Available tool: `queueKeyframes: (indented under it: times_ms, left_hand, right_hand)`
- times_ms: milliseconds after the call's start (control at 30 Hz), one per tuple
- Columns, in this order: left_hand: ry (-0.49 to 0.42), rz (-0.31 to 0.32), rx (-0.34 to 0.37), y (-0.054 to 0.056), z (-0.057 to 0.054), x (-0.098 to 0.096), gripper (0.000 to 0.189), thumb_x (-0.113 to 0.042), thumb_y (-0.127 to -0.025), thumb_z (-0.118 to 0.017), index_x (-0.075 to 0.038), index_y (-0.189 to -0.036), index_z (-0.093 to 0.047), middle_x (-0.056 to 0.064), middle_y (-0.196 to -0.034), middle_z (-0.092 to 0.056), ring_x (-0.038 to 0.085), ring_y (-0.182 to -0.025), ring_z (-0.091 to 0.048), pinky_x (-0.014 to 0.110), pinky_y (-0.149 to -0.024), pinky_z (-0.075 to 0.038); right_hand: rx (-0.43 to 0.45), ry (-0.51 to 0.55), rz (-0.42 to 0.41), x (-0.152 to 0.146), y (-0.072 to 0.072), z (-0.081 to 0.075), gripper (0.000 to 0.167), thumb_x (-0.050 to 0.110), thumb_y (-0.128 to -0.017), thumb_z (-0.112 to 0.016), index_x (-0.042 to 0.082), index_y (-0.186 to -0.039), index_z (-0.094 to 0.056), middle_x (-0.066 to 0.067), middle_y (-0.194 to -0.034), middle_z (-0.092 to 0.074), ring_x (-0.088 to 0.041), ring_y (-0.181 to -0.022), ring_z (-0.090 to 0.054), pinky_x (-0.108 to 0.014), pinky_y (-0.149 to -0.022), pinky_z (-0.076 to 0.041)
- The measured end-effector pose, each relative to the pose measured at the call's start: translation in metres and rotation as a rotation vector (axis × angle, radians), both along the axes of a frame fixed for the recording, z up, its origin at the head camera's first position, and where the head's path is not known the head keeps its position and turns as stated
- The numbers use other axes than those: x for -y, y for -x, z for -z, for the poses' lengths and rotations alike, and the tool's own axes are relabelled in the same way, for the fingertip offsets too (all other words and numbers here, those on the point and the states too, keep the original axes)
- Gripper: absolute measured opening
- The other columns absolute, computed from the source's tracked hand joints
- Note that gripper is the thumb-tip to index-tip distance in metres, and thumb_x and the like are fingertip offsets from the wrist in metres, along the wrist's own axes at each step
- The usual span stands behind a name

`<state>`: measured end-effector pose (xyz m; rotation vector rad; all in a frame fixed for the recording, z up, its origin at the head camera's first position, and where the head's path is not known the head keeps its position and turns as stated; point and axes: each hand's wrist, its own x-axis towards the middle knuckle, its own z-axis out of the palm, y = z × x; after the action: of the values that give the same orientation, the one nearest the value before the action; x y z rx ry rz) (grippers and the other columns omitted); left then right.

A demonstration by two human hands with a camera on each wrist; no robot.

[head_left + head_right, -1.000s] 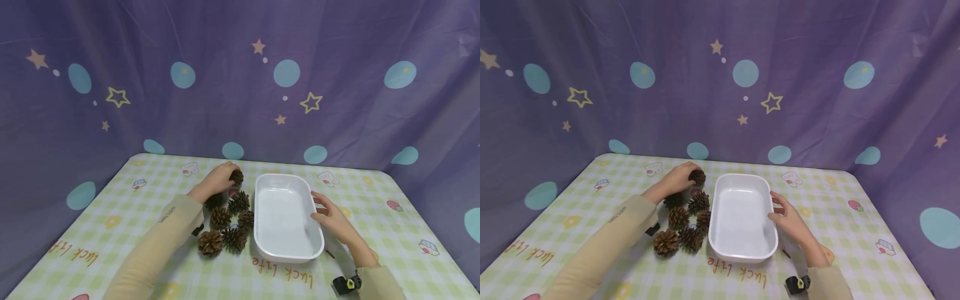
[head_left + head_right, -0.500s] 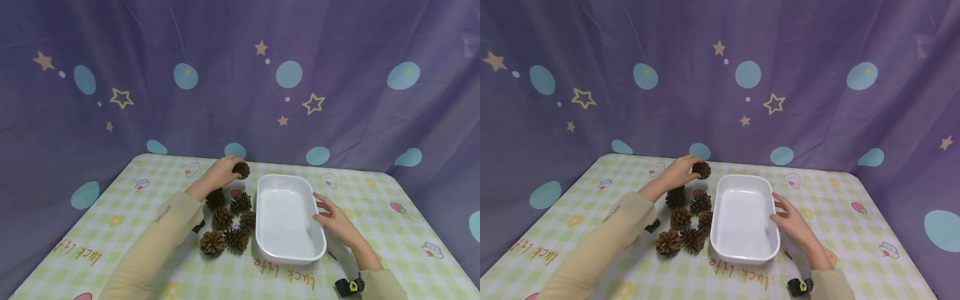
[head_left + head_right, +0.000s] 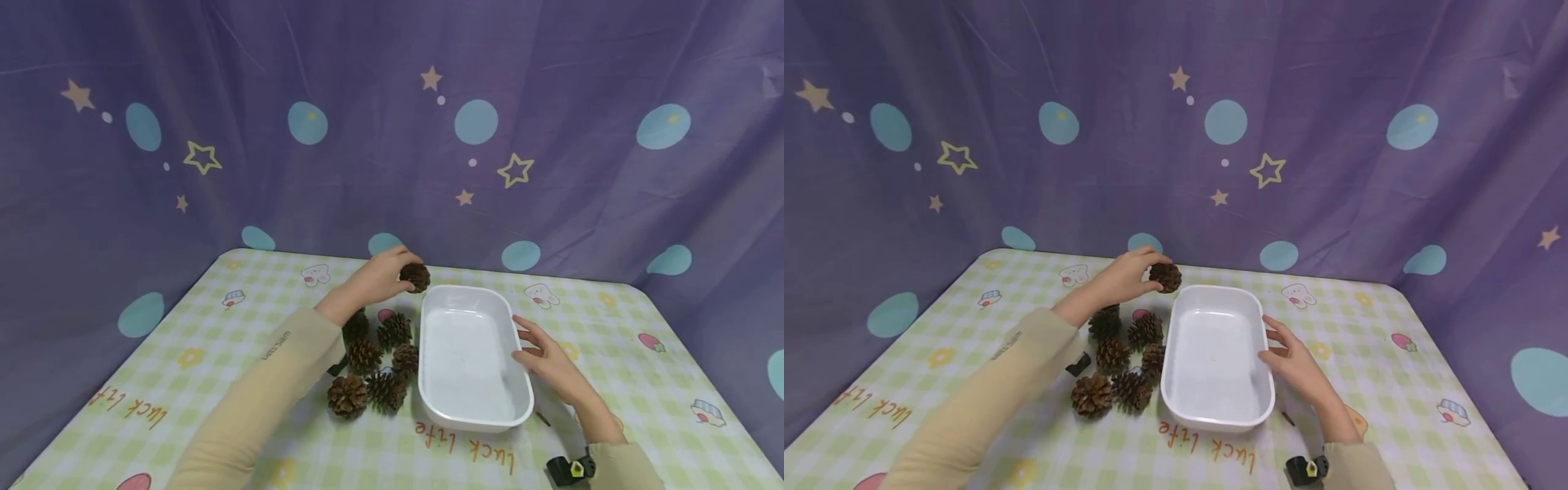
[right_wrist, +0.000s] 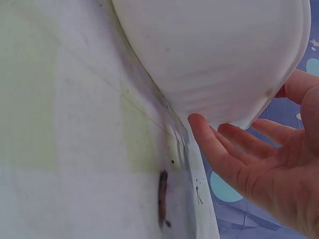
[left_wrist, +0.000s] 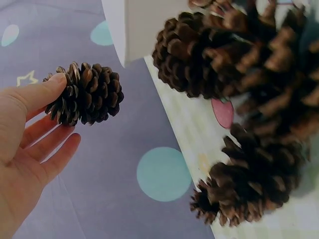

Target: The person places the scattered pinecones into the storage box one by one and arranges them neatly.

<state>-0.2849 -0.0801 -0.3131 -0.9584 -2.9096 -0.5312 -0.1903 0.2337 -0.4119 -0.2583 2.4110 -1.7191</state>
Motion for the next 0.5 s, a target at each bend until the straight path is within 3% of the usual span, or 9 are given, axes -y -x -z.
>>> queueKeyframes:
  times_ms: [267,500]
  left_hand:
    - [0.008,0.078,0.017,-0.002,0.000,-0.022,0.047,-0.025,-0.086,-0.064,-0.013,-0.129,-0.050,0.005,-0.124,-0.048,0.018,-0.105,-0.054,0.031,-0.086,-0.048]
    - [0.027,0.109,0.062,-0.006,0.008,-0.045,0.048,-0.027,-0.086,-0.063,-0.015,-0.130,-0.049,0.004,-0.126,-0.046,0.017,-0.108,-0.052,0.030,-0.088,-0.047]
  right_hand:
    - [-0.006,-0.008,-0.012,-0.002,0.000,0.000,0.065,0.008,-0.090,-0.052,0.007,-0.145,-0.018,-0.029,-0.137,-0.032,-0.042,-0.115,-0.046,-0.027,-0.069,-0.048]
    - [0.012,-0.033,-0.011,-0.001,0.001,-0.001,0.067,0.012,-0.090,-0.053,0.009,-0.146,-0.017,-0.028,-0.138,-0.032,-0.041,-0.117,-0.045,-0.026,-0.071,-0.049]
